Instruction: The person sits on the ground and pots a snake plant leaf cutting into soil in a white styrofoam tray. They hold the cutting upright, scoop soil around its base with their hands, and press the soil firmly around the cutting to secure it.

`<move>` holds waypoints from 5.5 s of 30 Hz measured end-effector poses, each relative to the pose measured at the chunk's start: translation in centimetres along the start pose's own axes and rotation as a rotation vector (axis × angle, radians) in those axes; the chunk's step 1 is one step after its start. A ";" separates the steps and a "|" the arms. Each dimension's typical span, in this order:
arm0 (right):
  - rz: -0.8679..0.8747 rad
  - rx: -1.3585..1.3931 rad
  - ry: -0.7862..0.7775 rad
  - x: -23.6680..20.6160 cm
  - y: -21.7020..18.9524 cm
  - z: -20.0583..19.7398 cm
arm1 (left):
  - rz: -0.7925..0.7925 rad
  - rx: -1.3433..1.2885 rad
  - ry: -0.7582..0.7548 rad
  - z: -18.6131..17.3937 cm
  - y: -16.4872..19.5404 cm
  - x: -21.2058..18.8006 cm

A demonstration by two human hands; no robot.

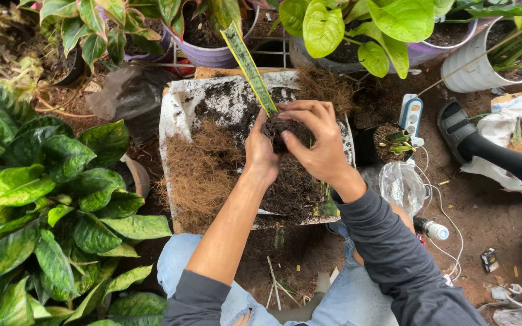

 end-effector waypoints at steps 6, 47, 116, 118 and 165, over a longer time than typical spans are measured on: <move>0.016 -0.069 -0.100 -0.8 1.2 -0.1 | 0.125 0.178 -0.013 0.2 -2.0 1.3; 0.135 -0.256 0.222 -32.7 -12.0 -13.2 | -0.021 0.526 -0.260 -7.3 -24.7 -21.3; 0.151 -0.181 0.163 -42.1 -19.4 -11.1 | 0.287 0.502 -0.129 -16.6 -26.2 -30.6; 0.147 -0.186 0.129 -42.0 -19.5 -11.0 | 0.281 0.463 -0.159 -16.4 -26.1 -30.5; 0.009 -0.407 0.129 -45.9 -24.6 -12.6 | 0.244 0.449 -0.411 -18.2 -29.4 -34.6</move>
Point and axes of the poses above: each hand's wrist, its own x-axis towards the middle knuckle, its own z-axis out of the palm, y = z × x, the point moved 7 cm from there along x, towards the middle knuckle, and after that the axes turned 9 degrees about y, right-handed, at the moved point
